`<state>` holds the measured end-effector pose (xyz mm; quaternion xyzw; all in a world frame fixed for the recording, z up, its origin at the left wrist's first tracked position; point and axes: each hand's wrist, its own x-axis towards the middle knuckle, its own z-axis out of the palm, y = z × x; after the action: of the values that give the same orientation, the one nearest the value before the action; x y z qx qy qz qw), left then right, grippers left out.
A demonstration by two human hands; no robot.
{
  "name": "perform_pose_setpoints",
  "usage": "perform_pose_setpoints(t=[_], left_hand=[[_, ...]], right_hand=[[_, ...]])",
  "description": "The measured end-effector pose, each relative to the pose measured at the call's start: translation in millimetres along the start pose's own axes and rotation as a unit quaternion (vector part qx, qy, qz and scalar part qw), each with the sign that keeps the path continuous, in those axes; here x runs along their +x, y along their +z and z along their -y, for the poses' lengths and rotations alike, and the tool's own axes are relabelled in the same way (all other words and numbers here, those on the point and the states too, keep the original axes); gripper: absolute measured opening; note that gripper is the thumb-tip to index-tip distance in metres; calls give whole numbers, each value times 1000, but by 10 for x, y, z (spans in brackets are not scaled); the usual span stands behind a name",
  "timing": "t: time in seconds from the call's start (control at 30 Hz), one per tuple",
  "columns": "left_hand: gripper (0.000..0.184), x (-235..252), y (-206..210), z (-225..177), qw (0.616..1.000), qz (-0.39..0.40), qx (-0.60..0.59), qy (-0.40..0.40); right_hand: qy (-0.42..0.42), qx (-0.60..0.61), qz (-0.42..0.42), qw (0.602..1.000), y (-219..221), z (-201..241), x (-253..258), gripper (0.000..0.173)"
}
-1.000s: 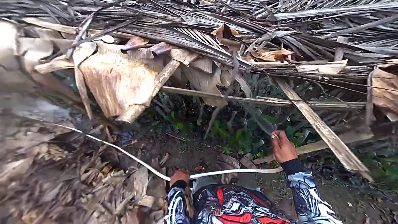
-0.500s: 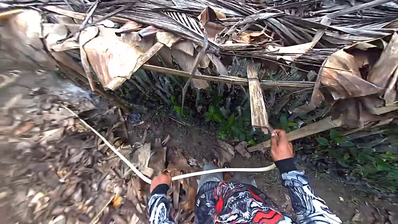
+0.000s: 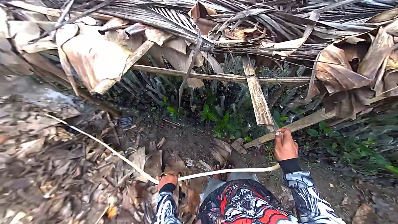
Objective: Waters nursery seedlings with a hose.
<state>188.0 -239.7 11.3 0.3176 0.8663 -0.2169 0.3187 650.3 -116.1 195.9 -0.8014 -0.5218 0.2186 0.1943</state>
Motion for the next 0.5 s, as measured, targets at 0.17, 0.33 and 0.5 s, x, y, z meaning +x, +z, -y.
perform_pose_setpoints(t=[0.17, 0.33, 0.5], left_hand=[[60, -51, -131, 105, 1000, -9, -6, -9], [59, -245, -239, -87, 998, -47, -24, -43], [60, -824, -379, -603, 995, -87, -36, -42]], right_hand=[[-2, 24, -14, 1000, -83, -61, 61, 37], [2, 11, 5, 1000, -166, -139, 232, 36], [-51, -7, 66, 996, -379, -413, 553, 38]])
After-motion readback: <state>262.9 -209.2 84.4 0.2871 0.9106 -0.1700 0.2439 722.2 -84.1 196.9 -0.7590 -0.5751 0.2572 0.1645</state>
